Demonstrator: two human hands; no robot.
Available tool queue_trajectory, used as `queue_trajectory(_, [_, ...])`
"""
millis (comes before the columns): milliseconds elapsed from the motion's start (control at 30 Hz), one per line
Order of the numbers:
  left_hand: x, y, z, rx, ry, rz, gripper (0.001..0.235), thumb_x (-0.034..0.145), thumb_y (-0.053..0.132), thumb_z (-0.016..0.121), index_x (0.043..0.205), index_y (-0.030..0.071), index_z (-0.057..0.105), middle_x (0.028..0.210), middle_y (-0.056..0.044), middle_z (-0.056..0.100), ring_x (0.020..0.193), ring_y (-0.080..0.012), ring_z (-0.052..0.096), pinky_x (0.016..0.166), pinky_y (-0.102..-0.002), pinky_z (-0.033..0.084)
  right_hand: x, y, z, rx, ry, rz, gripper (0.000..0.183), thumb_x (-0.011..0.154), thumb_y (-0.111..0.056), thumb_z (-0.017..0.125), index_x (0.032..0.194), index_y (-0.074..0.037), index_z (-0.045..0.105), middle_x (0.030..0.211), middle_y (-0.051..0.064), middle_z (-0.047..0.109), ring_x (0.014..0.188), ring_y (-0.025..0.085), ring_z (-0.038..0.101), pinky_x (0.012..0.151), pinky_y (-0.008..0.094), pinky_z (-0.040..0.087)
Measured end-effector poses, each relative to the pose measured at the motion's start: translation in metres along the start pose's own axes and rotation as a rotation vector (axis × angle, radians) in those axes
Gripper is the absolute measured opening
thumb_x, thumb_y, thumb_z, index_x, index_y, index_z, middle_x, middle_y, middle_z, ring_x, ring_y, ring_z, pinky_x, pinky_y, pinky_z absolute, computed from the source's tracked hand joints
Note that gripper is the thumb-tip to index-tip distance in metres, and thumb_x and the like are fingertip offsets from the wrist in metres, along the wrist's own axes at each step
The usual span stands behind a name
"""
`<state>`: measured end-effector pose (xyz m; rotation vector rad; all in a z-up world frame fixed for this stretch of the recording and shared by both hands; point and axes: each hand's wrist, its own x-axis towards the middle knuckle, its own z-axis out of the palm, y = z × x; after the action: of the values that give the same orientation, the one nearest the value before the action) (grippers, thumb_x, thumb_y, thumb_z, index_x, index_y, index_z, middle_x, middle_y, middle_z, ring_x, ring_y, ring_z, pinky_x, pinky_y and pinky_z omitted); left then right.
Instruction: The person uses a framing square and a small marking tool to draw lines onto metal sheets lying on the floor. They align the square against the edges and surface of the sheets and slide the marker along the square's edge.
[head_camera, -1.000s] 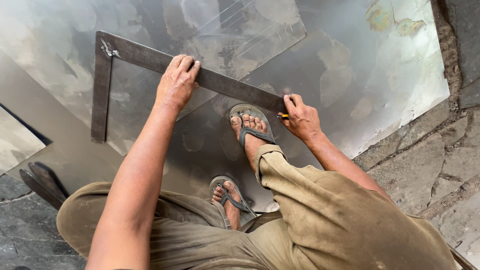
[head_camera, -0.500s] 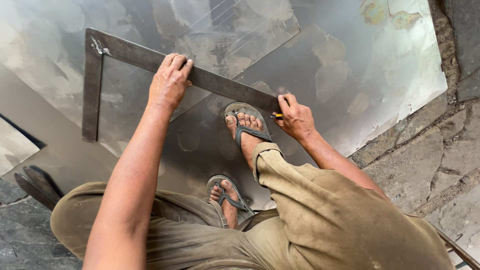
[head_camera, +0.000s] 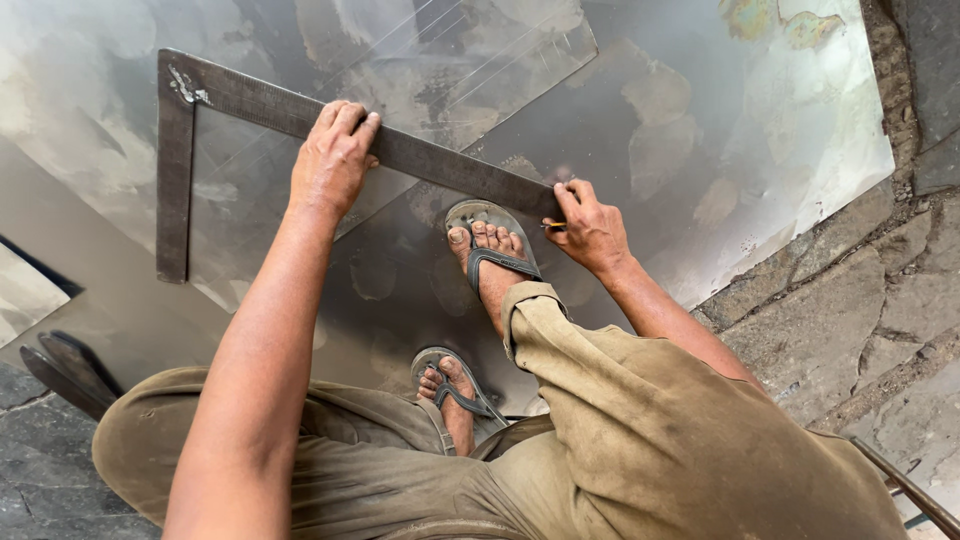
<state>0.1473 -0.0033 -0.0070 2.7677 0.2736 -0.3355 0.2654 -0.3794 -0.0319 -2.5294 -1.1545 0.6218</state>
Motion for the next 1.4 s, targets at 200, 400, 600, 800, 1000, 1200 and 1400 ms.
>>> queue_trajectory(200, [-0.002,-0.003,0.003,-0.039,0.007,0.007,0.063,0.074,0.013,0.084,0.135,0.007,0.068,0.135,-0.007,0.060,0.134,-0.0276,0.051,0.110,-0.038,0.047,-0.002,0.000,0.002,0.030,0.032,0.018,0.054,0.081,-0.025,0.083,0.127,-0.002,0.065,0.121,0.014,0.061,0.078,0.029,0.072,0.066,0.038,0.061])
queue_trajectory(400, [-0.007,-0.004,0.003,0.071,0.014,0.055,0.064,0.078,0.018,0.082,0.138,0.003,0.064,0.138,-0.011,0.058,0.136,-0.0292,0.048,0.116,-0.038,0.040,0.000,-0.006,0.000,-0.042,-0.001,0.018,0.056,0.082,-0.026,0.082,0.129,-0.002,0.065,0.119,0.014,0.061,0.073,0.030,0.072,0.062,0.038,0.060])
queue_trajectory(600, [-0.005,-0.004,0.004,0.094,0.007,0.053,0.063,0.080,0.020,0.080,0.139,0.004,0.064,0.139,-0.010,0.058,0.136,-0.0282,0.048,0.117,-0.038,0.040,0.000,-0.005,0.002,-0.047,-0.023,0.019,0.057,0.082,-0.027,0.083,0.129,-0.001,0.064,0.120,0.014,0.060,0.074,0.028,0.073,0.062,0.037,0.060])
queue_trajectory(800, [0.001,-0.006,0.001,0.113,-0.025,0.068,0.063,0.076,0.021,0.082,0.134,0.005,0.067,0.132,-0.009,0.061,0.132,-0.0271,0.052,0.115,-0.037,0.042,0.000,-0.006,0.003,-0.041,-0.036,0.031,0.058,0.081,-0.026,0.084,0.129,-0.001,0.064,0.120,0.015,0.060,0.074,0.028,0.073,0.062,0.037,0.060])
queue_trajectory(1000, [0.001,-0.003,0.007,0.143,0.019,0.068,0.060,0.075,0.020,0.077,0.132,0.003,0.067,0.129,-0.010,0.061,0.131,-0.0278,0.051,0.115,-0.037,0.040,0.002,0.000,0.002,-0.015,-0.028,0.040,0.057,0.079,-0.028,0.085,0.127,-0.003,0.066,0.120,0.014,0.062,0.078,0.031,0.072,0.067,0.040,0.059])
queue_trajectory(1200, [0.001,0.001,0.024,0.170,0.038,0.005,0.030,0.111,0.015,0.048,0.122,-0.001,0.070,0.115,-0.011,0.058,0.118,-0.0285,0.053,0.104,-0.042,0.044,0.043,0.011,-0.016,0.565,-0.222,0.259,0.031,0.093,-0.023,0.074,0.119,-0.007,0.071,0.112,0.012,0.065,0.093,0.026,0.073,0.085,0.037,0.056])
queue_trajectory(1400, [0.004,0.005,0.038,0.150,0.077,-0.094,0.028,0.110,0.017,0.050,0.116,-0.001,0.071,0.116,-0.011,0.059,0.120,-0.0281,0.054,0.103,-0.043,0.043,0.129,-0.045,-0.019,0.501,-0.167,-0.094,0.033,0.092,-0.018,0.076,0.123,-0.010,0.072,0.101,0.014,0.070,0.086,0.030,0.071,0.078,0.040,0.056])
